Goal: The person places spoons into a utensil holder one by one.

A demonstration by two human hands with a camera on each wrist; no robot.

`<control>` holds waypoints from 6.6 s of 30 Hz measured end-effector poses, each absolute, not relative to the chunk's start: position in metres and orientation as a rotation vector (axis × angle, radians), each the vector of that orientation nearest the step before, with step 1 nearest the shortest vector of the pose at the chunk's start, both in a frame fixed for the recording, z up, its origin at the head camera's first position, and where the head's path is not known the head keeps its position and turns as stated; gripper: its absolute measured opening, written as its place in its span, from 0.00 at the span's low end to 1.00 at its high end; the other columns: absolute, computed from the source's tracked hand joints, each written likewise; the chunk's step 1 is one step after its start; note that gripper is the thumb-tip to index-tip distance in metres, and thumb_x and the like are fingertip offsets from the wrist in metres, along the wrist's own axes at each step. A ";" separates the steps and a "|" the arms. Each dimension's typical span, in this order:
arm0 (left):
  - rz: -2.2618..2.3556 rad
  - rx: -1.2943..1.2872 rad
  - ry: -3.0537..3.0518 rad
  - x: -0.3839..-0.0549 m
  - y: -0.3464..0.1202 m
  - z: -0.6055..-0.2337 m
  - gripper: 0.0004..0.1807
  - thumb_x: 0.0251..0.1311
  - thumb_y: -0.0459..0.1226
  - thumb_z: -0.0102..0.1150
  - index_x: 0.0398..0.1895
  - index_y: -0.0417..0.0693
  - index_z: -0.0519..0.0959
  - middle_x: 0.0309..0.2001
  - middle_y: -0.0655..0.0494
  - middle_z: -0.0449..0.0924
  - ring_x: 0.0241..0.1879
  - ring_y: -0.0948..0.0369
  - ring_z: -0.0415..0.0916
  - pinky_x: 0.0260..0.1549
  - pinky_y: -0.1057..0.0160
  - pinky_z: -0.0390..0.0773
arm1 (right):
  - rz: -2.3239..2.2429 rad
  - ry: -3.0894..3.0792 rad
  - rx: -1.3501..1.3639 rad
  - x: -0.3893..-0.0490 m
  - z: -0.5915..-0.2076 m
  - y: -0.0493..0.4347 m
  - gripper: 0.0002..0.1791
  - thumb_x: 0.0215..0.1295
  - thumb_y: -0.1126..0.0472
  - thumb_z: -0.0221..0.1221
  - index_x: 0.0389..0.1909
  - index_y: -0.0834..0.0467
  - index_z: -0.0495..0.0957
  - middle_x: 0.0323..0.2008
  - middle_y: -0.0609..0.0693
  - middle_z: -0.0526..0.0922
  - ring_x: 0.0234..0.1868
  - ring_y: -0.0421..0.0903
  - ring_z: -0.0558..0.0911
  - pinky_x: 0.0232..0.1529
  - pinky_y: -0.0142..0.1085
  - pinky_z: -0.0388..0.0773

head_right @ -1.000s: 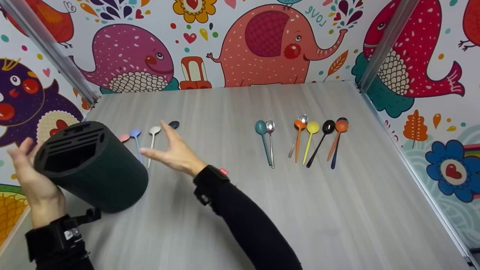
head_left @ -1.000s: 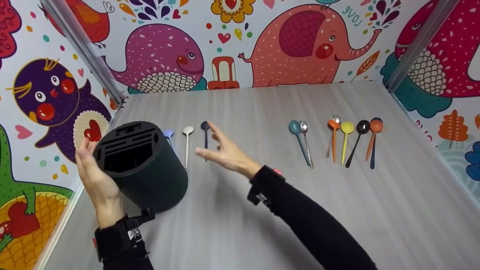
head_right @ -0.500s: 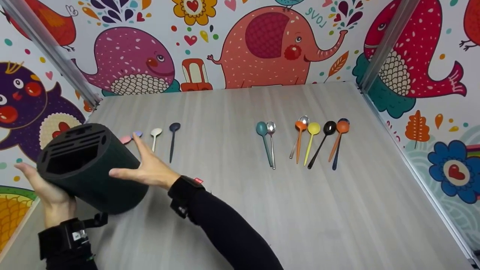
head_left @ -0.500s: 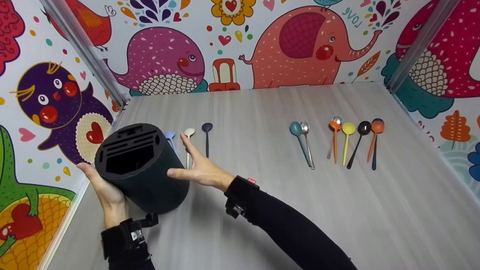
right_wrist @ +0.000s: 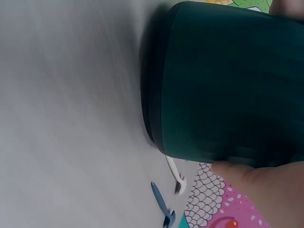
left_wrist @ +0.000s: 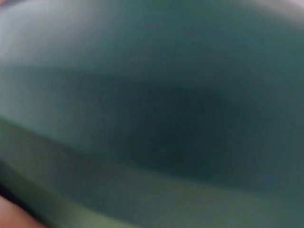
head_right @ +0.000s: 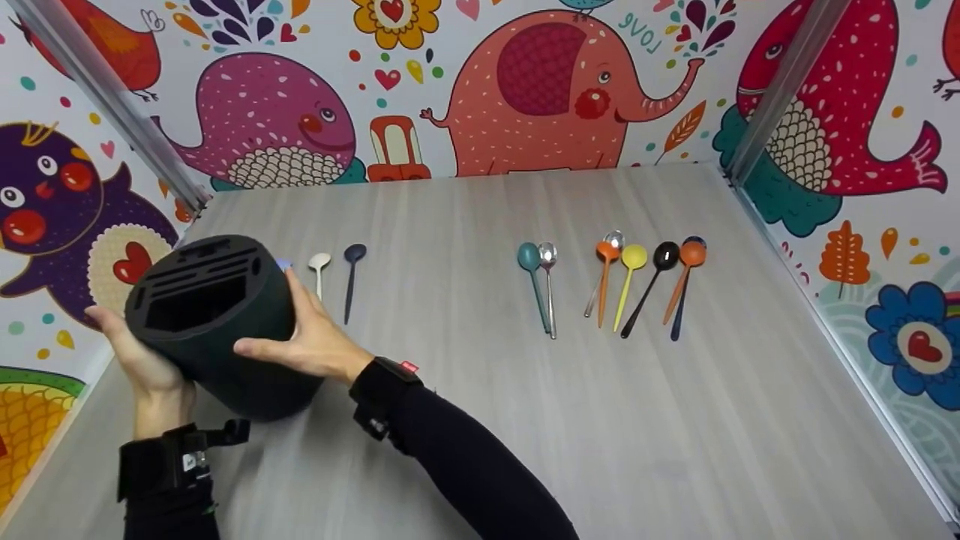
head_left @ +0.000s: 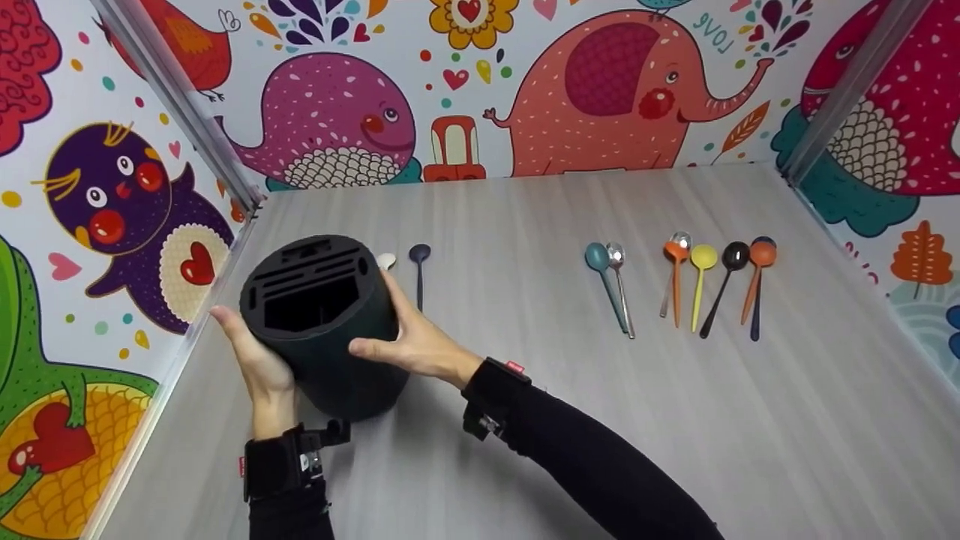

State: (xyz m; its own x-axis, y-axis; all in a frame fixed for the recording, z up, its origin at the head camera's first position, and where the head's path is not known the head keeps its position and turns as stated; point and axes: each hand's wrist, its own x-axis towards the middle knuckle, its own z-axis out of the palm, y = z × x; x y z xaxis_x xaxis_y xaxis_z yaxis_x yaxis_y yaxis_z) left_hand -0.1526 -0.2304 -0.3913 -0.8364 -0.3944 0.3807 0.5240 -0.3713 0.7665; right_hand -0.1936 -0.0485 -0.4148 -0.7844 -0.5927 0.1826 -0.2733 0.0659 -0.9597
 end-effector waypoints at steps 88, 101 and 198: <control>-2.096 -0.153 -2.064 -0.285 -0.049 -0.407 0.34 0.71 0.53 0.26 0.73 0.44 0.52 0.74 0.48 0.53 0.74 0.56 0.49 0.74 0.58 0.48 | -2.118 2.183 -0.468 -0.266 -0.414 0.156 0.36 0.71 0.38 0.35 0.75 0.45 0.39 0.77 0.48 0.43 0.77 0.46 0.43 0.76 0.52 0.38; -2.010 -0.114 -2.064 -0.287 -0.047 -0.409 0.33 0.70 0.51 0.29 0.71 0.40 0.58 0.71 0.46 0.59 0.72 0.54 0.55 0.73 0.58 0.53 | -0.833 3.014 0.093 -0.274 -0.445 0.203 0.21 0.61 0.51 0.59 0.45 0.64 0.76 0.40 0.59 0.77 0.39 0.54 0.77 0.34 0.45 0.76; -1.979 -0.058 -2.148 -0.285 -0.048 -0.411 0.35 0.69 0.52 0.28 0.73 0.42 0.54 0.74 0.48 0.54 0.75 0.56 0.50 0.74 0.61 0.50 | -2.239 2.670 -0.399 -0.288 -0.313 0.150 0.25 0.60 0.53 0.62 0.57 0.56 0.70 0.55 0.55 0.75 0.59 0.48 0.74 0.63 0.40 0.68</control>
